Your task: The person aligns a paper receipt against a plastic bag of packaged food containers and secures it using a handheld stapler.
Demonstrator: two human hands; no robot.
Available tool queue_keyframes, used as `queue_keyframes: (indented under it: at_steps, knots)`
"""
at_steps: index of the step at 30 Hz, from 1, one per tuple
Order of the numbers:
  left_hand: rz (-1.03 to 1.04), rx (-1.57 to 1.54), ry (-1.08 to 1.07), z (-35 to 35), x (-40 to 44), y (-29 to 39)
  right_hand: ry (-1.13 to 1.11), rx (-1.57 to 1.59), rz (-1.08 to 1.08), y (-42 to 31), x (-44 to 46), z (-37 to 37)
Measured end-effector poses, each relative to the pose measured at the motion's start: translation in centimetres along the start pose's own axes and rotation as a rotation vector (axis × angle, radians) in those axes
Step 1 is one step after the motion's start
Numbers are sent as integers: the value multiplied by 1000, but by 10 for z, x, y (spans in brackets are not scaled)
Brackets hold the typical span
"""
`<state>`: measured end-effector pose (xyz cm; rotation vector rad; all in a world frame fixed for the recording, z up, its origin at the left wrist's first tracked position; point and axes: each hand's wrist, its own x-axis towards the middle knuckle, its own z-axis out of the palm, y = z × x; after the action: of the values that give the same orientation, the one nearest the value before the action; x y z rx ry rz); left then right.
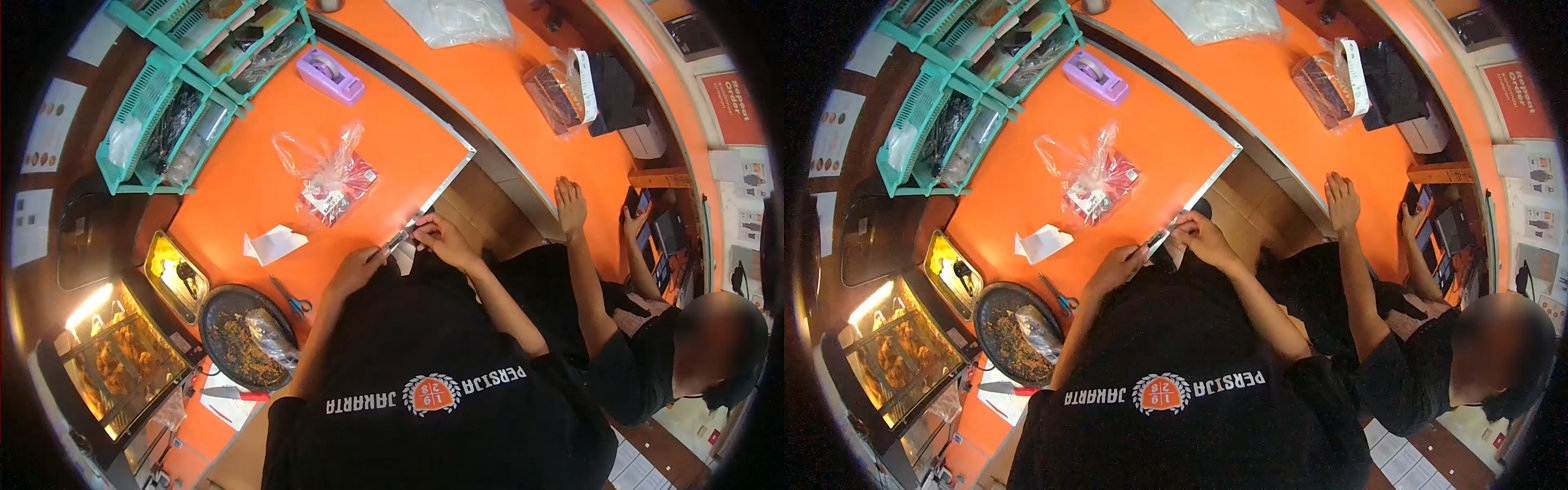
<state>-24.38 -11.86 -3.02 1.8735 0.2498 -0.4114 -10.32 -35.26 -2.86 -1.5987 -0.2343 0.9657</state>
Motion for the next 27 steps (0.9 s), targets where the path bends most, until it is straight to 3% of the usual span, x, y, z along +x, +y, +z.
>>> queue_keyframes:
  at_steps: [1, 3, 4, 5, 6, 7, 8, 11, 16, 19, 22, 27]
  knots:
    - [50, 4, 50, 0, -1, -6, -4, 4, 2, 7, 7, -1]
    - [96, 11, 100, -10, -10, -7, 101, -279, -178, 18, 19, 0]
    - [-20, -17, 88, -21, -19, 1, 61, -534, 41, -35, 8, 8]
    - [-136, -44, 76, -30, -28, 3, 59, -529, 39, -33, 11, 15]
    - [-139, -38, 76, -39, -36, -2, 50, -824, -268, -28, 15, 20]
    - [-274, -145, 140, -47, -47, -9, 41, -1110, -579, -21, 16, 27]
    - [-409, -254, 206, -54, -59, -15, -156, -1205, -572, -9, 21, 33]
    - [-481, -361, 264, -79, -89, -19, -326, -1452, -618, 25, 20, 56]
    - [-485, -394, 332, -81, -111, -13, -281, -1528, -608, 36, 19, 42]
    - [-478, -435, 286, -74, -107, -20, -196, -1502, -572, 37, 42, -15]
    - [-463, -410, 244, -63, -98, -11, -87, -1785, -464, 8, 69, -76]
    - [-431, -301, 184, -54, -84, -8, 174, -1736, -333, -27, 144, -120]
